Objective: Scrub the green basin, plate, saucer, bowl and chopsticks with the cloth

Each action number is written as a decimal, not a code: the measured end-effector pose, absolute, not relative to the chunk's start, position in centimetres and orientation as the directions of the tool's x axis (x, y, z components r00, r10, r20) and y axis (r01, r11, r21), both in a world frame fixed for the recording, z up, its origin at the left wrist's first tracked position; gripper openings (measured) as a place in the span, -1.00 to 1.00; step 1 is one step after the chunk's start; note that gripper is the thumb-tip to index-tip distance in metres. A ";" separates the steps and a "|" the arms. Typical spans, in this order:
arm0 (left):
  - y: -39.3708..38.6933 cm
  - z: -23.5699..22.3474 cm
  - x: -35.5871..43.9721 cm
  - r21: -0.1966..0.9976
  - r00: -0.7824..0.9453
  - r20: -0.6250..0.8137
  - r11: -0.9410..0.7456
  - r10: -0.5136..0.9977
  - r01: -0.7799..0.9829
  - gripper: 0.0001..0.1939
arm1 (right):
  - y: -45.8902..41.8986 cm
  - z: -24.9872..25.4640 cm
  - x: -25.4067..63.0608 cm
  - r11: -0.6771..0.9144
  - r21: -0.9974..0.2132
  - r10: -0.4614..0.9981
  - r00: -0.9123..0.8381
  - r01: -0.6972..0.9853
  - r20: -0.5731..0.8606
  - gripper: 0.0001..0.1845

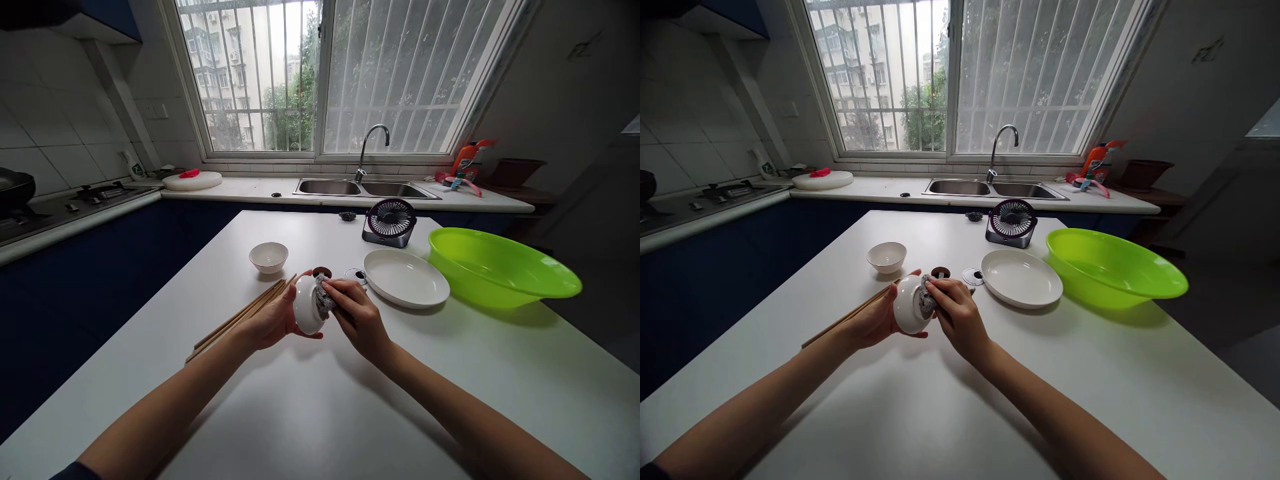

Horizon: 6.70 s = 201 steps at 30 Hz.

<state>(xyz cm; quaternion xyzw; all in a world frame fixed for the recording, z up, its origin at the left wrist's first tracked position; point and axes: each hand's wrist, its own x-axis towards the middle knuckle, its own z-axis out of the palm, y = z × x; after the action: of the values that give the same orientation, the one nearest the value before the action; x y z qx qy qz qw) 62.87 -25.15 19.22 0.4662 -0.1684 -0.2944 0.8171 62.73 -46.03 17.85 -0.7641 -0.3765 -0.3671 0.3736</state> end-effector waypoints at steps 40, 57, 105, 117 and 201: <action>-24.8 19.3 63.2 0.897 0.792 0.007 0.354 -0.611 0.265 -0.32 | -46.1 18.8 62.4 -0.371 -0.176 0.415 0.333 0.912 0.847 -0.46; -24.1 19.2 63.9 0.940 0.882 -0.006 0.300 -0.470 0.166 -0.20 | -47.8 21.2 62.9 -0.218 -0.340 0.627 0.398 0.915 0.669 -0.63; -25.2 18.3 62.7 -0.017 0.711 0.534 -0.847 -0.457 -0.532 -0.05 | -46.0 18.7 62.6 -0.502 -0.759 0.270 0.909 0.415 0.318 -0.65; -26.2 19.3 61.0 -0.135 0.667 0.525 -0.826 -0.528 -0.547 -0.14 | -45.9 19.1 62.2 -0.332 -0.891 0.263 0.938 0.308 0.227 -0.64; -48.3 17.5 77.2 0.395 0.727 0.064 -0.652 -0.684 -0.647 0.10 | -65.6 20.9 70.2 -0.680 -0.658 -0.172 0.943 -0.323 -0.285 -0.74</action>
<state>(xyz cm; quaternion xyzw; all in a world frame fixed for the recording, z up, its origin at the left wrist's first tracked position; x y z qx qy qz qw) 77.20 -48.26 17.52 0.9077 -0.3666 -0.0452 0.1991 70.24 -65.57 20.91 -0.9110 0.1357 0.1005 0.3763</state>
